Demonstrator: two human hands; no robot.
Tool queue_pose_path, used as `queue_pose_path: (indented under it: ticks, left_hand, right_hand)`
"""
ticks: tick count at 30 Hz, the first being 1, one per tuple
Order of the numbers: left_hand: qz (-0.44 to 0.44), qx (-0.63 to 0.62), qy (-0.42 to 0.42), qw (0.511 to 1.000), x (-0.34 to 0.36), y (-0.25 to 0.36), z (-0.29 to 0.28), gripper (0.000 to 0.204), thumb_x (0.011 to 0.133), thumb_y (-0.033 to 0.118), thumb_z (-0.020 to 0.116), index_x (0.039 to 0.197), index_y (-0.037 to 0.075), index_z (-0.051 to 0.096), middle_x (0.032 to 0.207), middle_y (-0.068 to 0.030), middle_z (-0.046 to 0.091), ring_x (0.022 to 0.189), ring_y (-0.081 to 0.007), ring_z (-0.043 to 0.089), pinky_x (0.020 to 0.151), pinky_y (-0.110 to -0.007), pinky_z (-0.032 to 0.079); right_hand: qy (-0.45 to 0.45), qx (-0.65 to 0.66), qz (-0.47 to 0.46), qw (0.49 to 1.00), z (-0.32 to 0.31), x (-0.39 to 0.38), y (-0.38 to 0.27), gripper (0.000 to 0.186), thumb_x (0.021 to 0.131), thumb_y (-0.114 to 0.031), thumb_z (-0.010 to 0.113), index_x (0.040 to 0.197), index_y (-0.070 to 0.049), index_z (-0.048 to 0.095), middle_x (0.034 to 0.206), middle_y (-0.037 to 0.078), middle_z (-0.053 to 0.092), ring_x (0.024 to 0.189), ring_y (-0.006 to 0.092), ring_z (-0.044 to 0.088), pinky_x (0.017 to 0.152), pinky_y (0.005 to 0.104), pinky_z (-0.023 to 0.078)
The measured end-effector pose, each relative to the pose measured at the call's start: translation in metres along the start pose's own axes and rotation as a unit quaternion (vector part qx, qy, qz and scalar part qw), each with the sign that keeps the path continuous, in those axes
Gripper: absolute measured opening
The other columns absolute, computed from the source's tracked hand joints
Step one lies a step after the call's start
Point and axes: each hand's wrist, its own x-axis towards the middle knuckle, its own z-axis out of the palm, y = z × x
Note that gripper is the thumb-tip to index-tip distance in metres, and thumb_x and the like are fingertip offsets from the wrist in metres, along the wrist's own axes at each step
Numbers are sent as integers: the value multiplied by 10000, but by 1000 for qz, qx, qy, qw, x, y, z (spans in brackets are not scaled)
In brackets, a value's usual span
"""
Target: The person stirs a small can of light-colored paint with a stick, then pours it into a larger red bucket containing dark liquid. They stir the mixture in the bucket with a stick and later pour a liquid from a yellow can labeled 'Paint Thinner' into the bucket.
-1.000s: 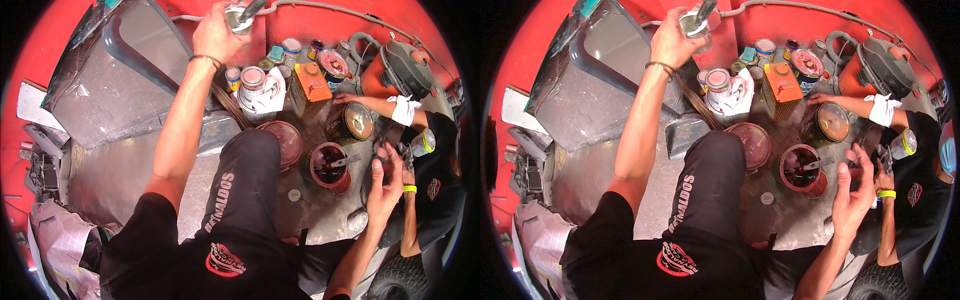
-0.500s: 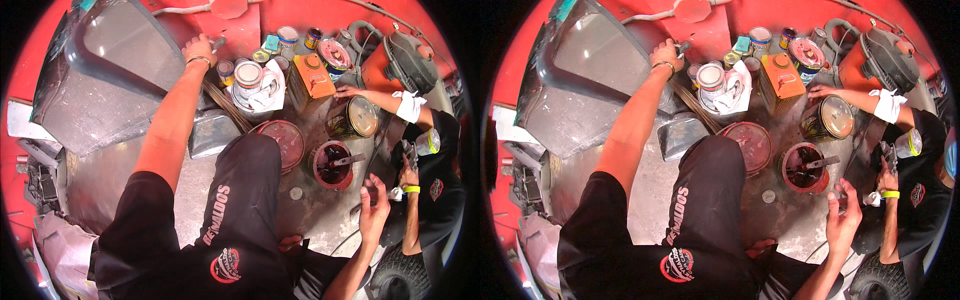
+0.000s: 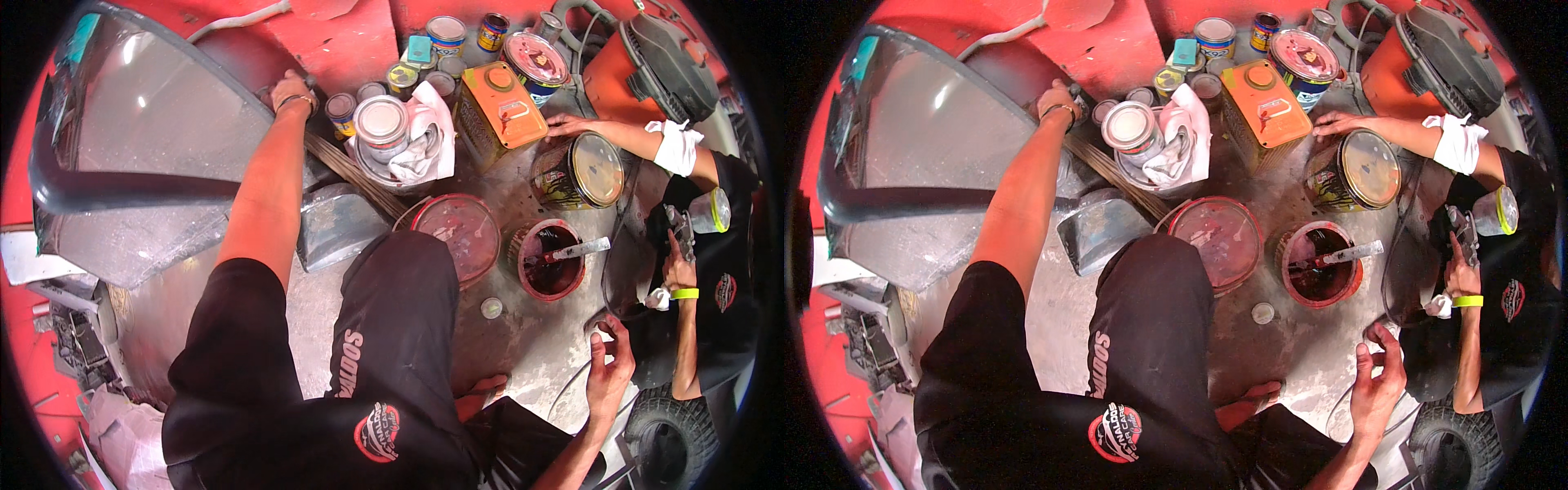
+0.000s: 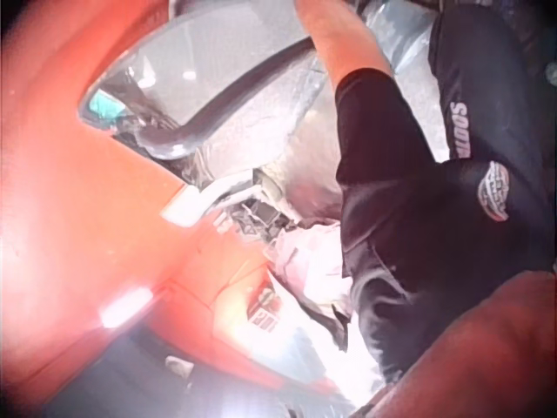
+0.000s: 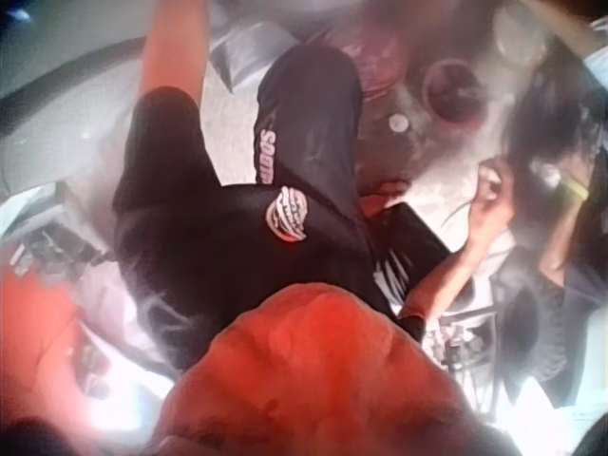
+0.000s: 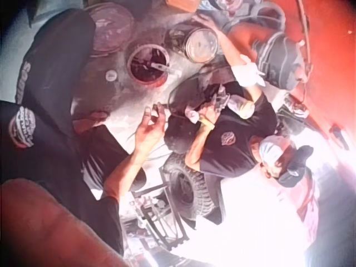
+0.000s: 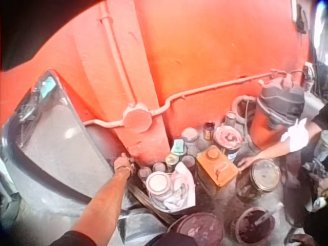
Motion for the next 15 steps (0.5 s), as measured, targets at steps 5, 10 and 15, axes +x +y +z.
queue_pose_path:
  ticks: [5, 10, 15]
  left_hand:
    - [-64, 23, -47, 997, -11, 12, 13, 831, 961, 414, 871, 1645, 82, 536, 1544, -262, 728, 1495, -377, 682, 1288, -622, 478]
    - [-53, 68, -136, 987, -23, 28, -2, 722, 993, 500, 810, 1619, 166, 682, 1647, -139, 693, 1560, -340, 626, 1305, -663, 437]
    - [-33, 61, -63, 996, 17, 0, 53, 584, 1024, 482, 767, 1531, 193, 758, 1656, -131, 687, 1560, -370, 625, 1276, -659, 452]
  right_hand:
    - [-3, -18, 34, 999, 0, -10, 5, 430, 1112, -216, 800, 1472, 4, 711, 1255, 157, 829, 830, 199, 727, 825, 373, 598]
    - [-3, -1, 57, 998, 10, -8, -2, 424, 1097, -156, 804, 1478, 4, 710, 1253, 152, 829, 805, 179, 710, 800, 367, 592]
    - [-15, 20, 41, 999, 14, 2, -5, 426, 1096, -176, 808, 1475, -6, 715, 1274, 164, 830, 828, 181, 719, 830, 367, 599]
